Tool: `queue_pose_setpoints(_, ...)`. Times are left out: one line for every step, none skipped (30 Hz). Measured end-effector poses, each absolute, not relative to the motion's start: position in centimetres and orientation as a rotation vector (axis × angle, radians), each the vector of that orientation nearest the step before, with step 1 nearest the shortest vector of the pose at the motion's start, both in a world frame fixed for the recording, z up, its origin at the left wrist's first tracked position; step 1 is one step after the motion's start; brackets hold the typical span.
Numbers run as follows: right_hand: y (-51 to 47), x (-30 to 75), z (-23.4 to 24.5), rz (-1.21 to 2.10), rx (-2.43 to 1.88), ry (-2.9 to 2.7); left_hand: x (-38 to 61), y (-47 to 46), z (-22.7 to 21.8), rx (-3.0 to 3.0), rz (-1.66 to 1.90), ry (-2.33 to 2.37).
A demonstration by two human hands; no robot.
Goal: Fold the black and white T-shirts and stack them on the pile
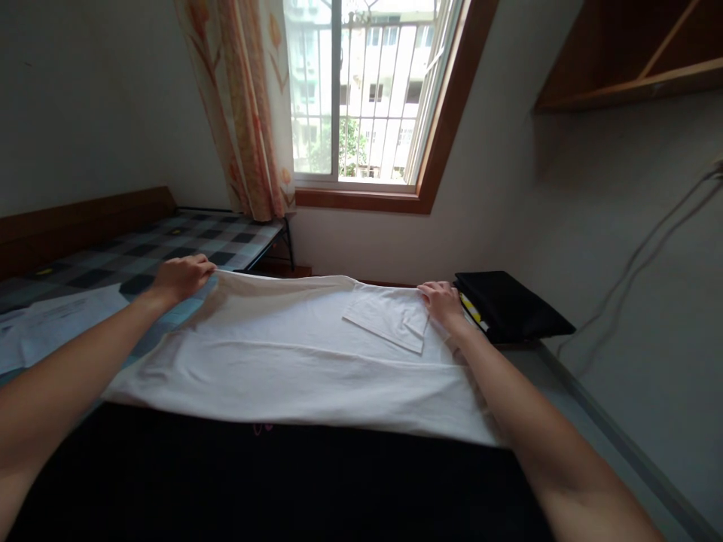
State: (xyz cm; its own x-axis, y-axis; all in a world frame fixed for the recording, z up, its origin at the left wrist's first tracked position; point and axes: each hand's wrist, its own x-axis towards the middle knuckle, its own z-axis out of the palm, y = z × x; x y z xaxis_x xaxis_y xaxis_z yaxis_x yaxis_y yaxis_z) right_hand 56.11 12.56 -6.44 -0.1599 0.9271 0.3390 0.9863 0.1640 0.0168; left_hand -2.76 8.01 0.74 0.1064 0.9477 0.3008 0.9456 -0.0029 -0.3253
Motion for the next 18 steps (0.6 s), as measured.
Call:
queue_pose_setpoints(13.1, 56.4, -6.2, -0.349, -1.866, -2.218, -2.8, 7.9, 0.6, -1.96, 0.025, -1.836)
queue_pose_setpoints(13.6, 56.5, -5.9, -0.343, -1.884, -2.243, -2.8, 7.8, 0.4, -1.967, 0.04, -1.837)
queue_pose_setpoints(14.1, 56.4, -5.7, -0.325, -1.912, -2.258, -2.7, 7.7, 0.2, -1.969, 0.053, -1.845)
queue_pose_setpoints(14.6, 56.3, -5.5, -0.296, -1.955, -2.26, -2.7, 7.6, 0.1, -1.964, 0.064, -1.857)
queue_pose_setpoints(15.0, 56.1, -5.4, -0.262, -2.005, -2.251, -2.6, 7.5, 0.0, -1.956, 0.075, -1.868)
queue_pose_setpoints(15.4, 55.8, -5.3, -0.227, -2.055, -2.236, -2.6, 7.4, -0.1, -1.947, 0.091, -1.877)
queue_pose_setpoints(15.8, 55.5, -5.3, -0.196, -2.102, -2.219, -2.5, 7.3, -0.2, -1.94, 0.108, -1.88)
queue_pose_setpoints(16.1, 55.2, -5.3, -0.172, -2.136, -2.207, -2.5, 7.3, -0.3, -1.939, 0.121, -1.876)
queue_pose_setpoints(16.3, 55.0, -5.3, -0.158, -2.15, -2.203, -2.5, 7.2, -0.3, -1.941, 0.13, -1.871)
queue_pose_setpoints(16.6, 54.9, -5.3, -0.147, -2.151, -2.21, -2.5, 7.2, -0.3, -1.942, 0.135, -1.87)
queue_pose_setpoints(16.8, 54.9, -5.3, -0.137, -2.144, -2.223, -2.5, 7.2, -0.3, -1.942, 0.134, -1.872)
queue_pose_setpoints(17.0, 54.9, -5.3, -0.126, -2.137, -2.235, -2.6, 7.2, -0.2, -1.939, 0.125, -1.879)
queue_pose_setpoints(17.2, 54.9, -5.3, -0.117, -2.129, -2.242, -2.5, 7.2, -0.2, -1.934, 0.113, -1.891)
queue_pose_setpoints(17.3, 55.0, -5.3, -0.114, -2.121, -2.242, -2.5, 7.2, -0.1, -1.929, 0.098, -1.906)
queue_pose_setpoints(17.3, 55.1, -5.2, -0.12, -2.113, -2.236, -2.5, 7.2, 0.0, -1.927, 0.081, -1.922)
queue_pose_setpoints(17.3, 55.2, -5.0, -0.14, -2.101, -2.225, -2.5, 7.1, 0.2, -1.926, 0.062, -1.937)
queue_pose_setpoints(17.1, 55.3, -4.8, -0.173, -2.078, -2.212, -2.5, 7.0, 0.3, -1.926, 0.042, -1.952)
queue_pose_setpoints(16.7, 55.4, -4.5, -0.215, -2.039, -2.201, -2.6, 6.8, 0.4, -1.927, 0.018, -1.961)
